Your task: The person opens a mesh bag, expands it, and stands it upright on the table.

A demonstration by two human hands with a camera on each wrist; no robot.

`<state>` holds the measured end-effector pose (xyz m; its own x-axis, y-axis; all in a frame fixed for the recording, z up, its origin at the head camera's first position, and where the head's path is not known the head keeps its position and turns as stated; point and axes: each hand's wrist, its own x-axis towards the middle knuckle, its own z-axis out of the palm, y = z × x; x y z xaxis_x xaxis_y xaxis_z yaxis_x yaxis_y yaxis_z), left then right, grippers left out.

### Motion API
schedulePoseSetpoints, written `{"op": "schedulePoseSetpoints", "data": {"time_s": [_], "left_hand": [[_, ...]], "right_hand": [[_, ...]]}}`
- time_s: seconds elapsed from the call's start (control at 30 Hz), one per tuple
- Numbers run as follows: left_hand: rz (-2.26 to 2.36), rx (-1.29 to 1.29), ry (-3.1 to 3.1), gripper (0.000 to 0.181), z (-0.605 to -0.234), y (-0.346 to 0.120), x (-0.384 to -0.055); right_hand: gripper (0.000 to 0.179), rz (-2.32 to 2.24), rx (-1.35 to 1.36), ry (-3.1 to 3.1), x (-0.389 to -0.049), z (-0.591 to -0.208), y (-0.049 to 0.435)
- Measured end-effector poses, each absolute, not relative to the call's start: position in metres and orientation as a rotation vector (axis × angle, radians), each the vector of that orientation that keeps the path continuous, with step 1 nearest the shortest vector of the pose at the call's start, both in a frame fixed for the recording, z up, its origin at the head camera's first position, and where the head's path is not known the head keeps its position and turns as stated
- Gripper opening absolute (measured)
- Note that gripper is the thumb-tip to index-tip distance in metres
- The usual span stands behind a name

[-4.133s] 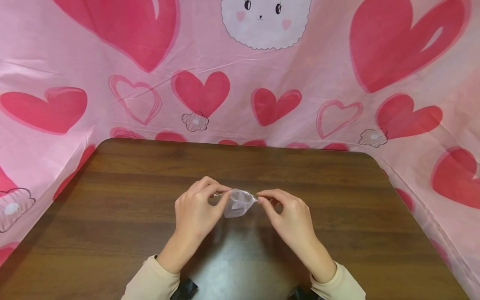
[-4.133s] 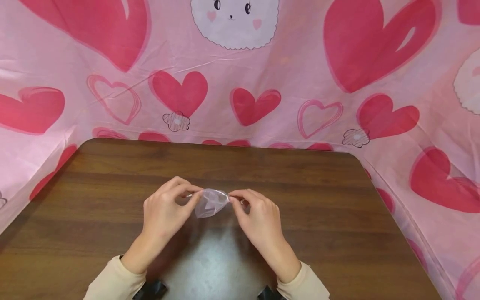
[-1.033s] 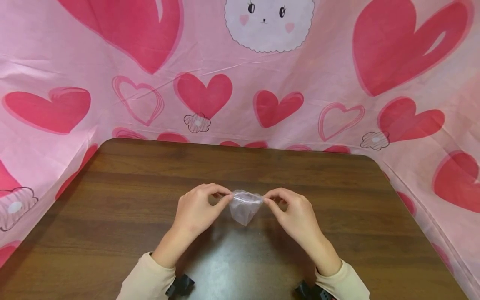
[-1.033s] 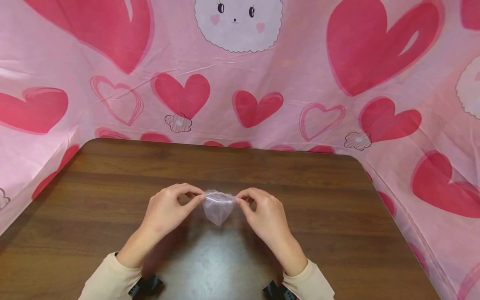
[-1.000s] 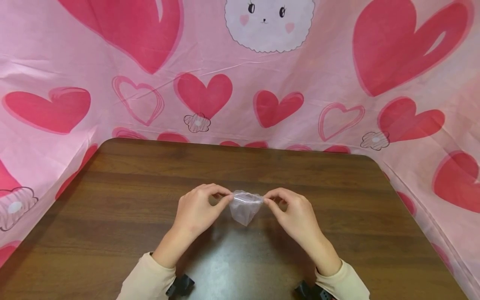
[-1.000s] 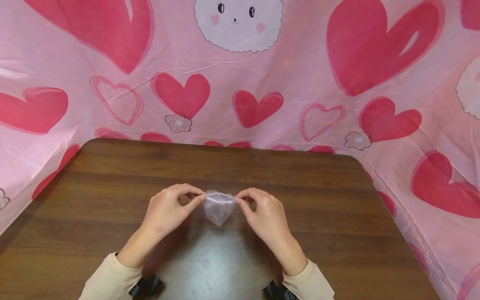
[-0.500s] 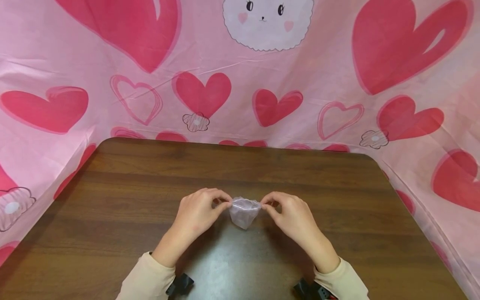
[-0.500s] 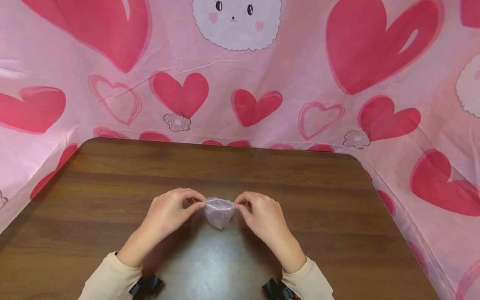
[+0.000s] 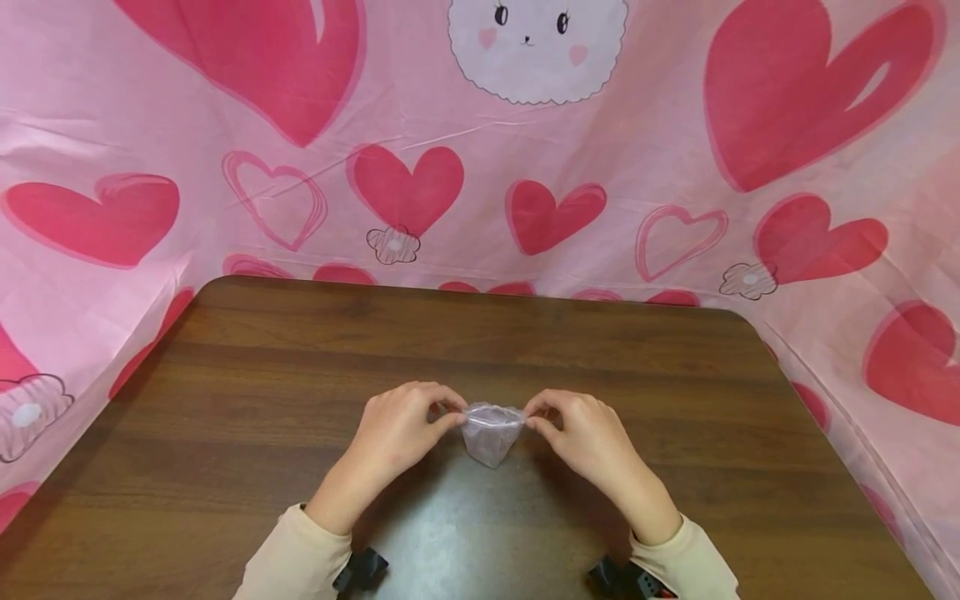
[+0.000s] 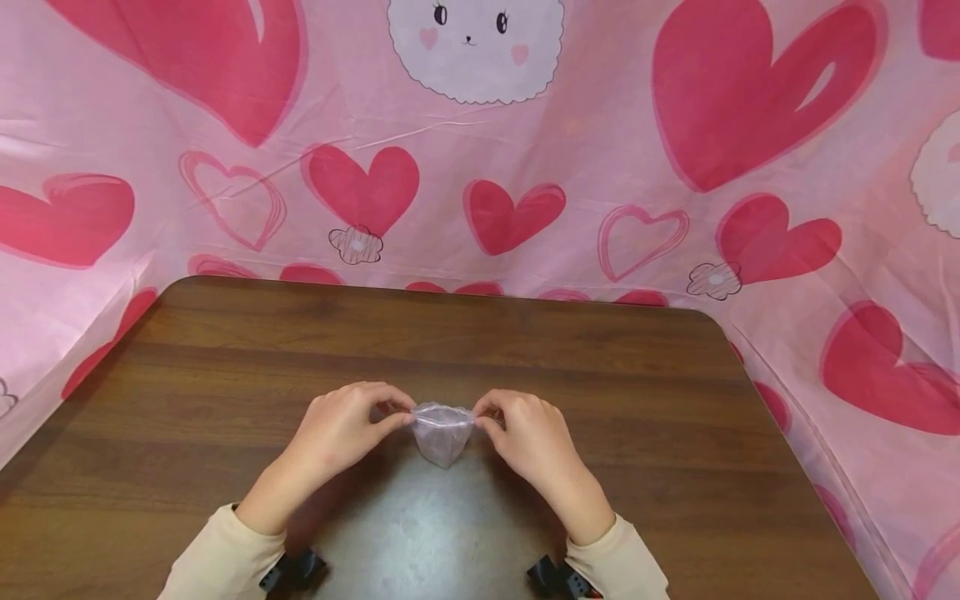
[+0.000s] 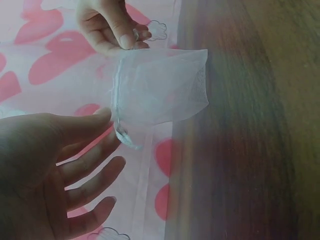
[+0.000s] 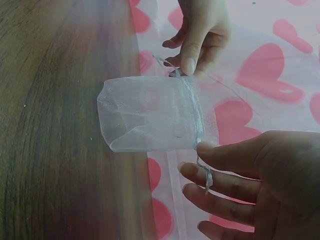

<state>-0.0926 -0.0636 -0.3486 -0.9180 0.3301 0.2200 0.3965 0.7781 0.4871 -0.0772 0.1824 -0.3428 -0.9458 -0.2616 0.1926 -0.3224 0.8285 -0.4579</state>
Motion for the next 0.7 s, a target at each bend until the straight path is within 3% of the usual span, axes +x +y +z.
{"op": "schedulePoseSetpoints", "data": {"time_s": [0.7], "left_hand": [[-0.834,-0.589,-2.861,0.011,-0.3533,-0.0606,-0.0938]], "right_hand": [[0.011,0.778,0.512,-2.799,-0.077,-0.3449,0.1825]]}}
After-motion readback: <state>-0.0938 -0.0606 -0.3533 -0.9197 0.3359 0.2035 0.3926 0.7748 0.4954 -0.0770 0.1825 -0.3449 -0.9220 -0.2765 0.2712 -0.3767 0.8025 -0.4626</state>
